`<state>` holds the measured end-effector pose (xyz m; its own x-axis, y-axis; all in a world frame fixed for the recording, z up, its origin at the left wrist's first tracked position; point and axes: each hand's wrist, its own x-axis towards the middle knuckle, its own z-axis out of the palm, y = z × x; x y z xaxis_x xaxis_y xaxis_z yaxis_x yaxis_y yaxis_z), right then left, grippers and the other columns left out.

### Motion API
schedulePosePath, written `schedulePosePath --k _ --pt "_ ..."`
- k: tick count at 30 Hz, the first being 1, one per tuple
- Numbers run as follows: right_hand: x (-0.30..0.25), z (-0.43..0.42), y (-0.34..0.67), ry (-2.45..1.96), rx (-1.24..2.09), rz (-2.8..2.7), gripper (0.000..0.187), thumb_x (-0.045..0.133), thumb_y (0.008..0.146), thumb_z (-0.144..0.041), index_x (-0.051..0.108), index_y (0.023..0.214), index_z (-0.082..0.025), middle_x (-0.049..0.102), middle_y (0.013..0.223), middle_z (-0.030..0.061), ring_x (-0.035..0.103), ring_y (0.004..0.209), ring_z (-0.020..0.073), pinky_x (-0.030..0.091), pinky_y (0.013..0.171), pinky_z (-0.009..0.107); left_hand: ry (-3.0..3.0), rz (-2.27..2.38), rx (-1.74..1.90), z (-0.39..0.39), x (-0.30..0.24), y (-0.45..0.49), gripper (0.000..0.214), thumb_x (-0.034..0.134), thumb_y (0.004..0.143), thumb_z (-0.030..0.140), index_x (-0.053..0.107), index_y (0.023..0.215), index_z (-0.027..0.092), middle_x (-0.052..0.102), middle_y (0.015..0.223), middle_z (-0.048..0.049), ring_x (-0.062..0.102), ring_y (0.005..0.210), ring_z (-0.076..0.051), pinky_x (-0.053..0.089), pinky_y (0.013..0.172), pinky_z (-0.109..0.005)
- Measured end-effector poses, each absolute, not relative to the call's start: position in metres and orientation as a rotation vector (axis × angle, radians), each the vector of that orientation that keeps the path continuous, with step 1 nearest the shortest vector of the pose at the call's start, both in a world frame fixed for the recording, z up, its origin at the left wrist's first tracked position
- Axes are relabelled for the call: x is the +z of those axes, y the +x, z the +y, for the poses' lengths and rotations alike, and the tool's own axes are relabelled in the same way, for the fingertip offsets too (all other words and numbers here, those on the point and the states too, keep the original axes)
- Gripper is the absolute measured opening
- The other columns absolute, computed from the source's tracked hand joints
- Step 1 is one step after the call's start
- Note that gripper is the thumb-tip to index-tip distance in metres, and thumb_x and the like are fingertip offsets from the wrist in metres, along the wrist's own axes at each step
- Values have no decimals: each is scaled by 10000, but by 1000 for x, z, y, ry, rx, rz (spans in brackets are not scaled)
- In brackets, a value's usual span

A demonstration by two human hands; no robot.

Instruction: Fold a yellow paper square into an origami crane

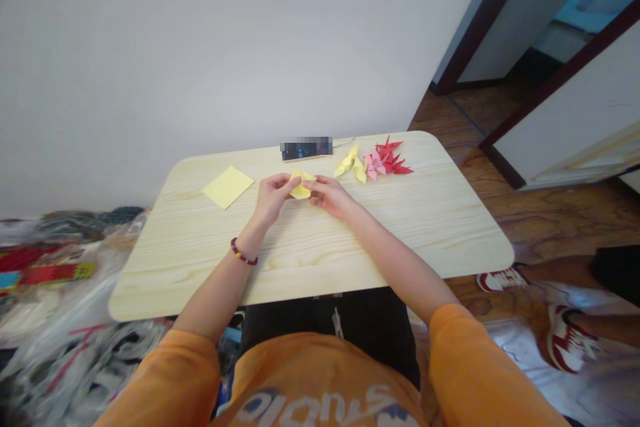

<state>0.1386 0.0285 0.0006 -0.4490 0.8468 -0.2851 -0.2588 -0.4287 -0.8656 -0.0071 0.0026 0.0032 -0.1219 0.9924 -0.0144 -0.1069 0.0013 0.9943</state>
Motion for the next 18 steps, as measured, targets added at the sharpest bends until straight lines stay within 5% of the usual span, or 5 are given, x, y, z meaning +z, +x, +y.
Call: schedulePosePath --k 18 --pt "-2 32 140 -1015 1932 -1070 312 823 495 -268 642 717 -146 615 632 -19 502 510 57 357 415 175 1102 1270 1306 2 3 -10 400 747 585 519 694 662 129 670 649 -40 607 584 -142 527 513 -256"
